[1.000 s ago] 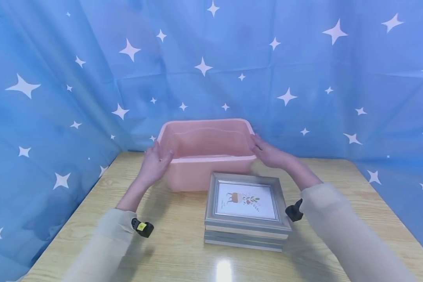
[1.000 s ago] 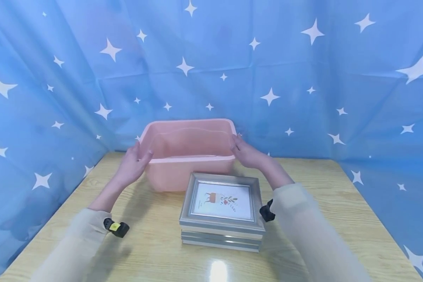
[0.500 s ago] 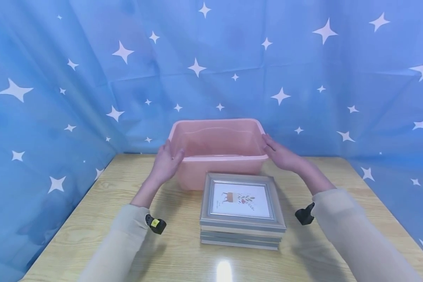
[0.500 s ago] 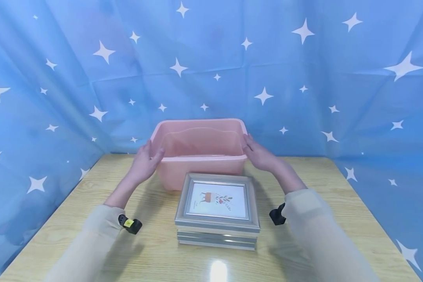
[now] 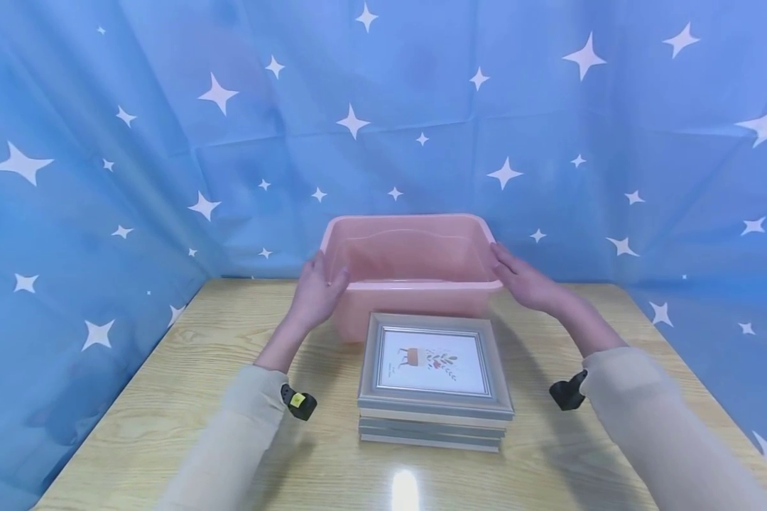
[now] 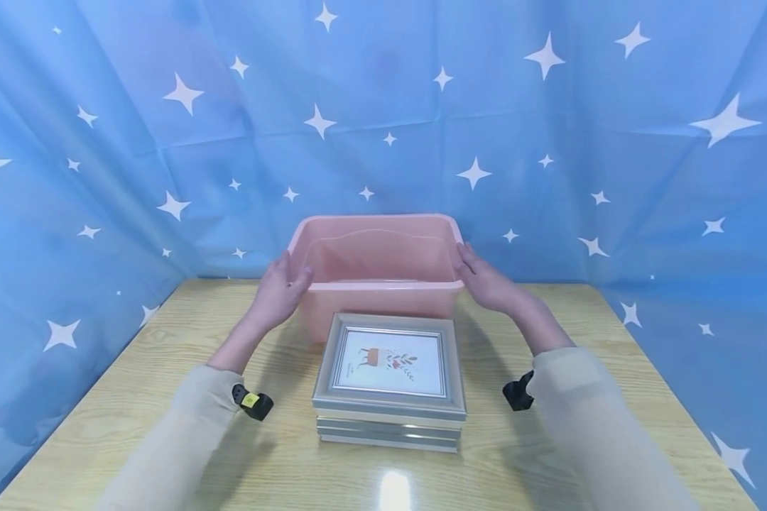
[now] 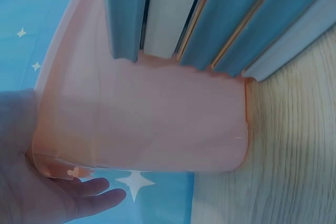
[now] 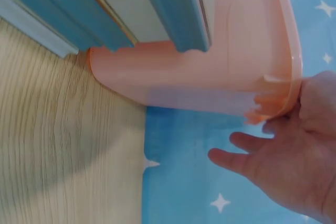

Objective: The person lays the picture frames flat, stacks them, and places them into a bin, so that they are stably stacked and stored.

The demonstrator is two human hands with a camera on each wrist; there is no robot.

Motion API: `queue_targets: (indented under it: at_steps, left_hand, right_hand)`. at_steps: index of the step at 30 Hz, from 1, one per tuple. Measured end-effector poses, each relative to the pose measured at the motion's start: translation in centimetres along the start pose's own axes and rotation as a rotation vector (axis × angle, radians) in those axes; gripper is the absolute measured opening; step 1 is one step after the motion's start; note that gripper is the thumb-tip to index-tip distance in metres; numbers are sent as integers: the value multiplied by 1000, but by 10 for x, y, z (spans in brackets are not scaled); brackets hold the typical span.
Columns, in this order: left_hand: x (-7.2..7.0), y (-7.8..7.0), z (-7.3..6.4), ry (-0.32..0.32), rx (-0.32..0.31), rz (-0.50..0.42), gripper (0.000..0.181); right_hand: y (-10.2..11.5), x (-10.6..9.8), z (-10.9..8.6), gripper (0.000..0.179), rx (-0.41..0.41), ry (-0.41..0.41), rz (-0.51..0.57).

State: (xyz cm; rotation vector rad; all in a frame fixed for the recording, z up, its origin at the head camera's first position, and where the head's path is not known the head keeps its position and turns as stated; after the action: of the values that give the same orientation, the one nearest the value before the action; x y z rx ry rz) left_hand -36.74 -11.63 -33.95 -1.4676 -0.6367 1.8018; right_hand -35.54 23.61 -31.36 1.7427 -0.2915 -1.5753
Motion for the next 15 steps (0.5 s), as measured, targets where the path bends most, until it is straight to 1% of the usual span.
queue_targets:
  at_steps: [3, 8, 15]
  left_hand:
    - [7, -4, 2, 2, 4, -5, 85]
    - [14, -9, 2, 10, -4, 23, 85]
    - [19, -14, 3, 17, 13, 59, 87]
  right_hand:
    - [-6, -3, -4, 60, 17, -6, 4]
    - [-13, -7, -10, 61, 42, -6, 6]
    - [-17, -12, -15, 61, 31, -32, 10]
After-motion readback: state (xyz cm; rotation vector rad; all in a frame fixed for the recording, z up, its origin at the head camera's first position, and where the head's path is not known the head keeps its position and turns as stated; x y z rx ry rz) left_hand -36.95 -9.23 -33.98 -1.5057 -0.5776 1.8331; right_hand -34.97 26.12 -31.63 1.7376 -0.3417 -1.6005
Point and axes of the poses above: each hand's wrist, its own z-axis towards the middle knuckle, its own x-axis out of the palm, y = z × x, the point moved 6 cm from there along z, towards the middle knuckle, and after that the axes turned 1 degree about -y, right-handed, at the moved point
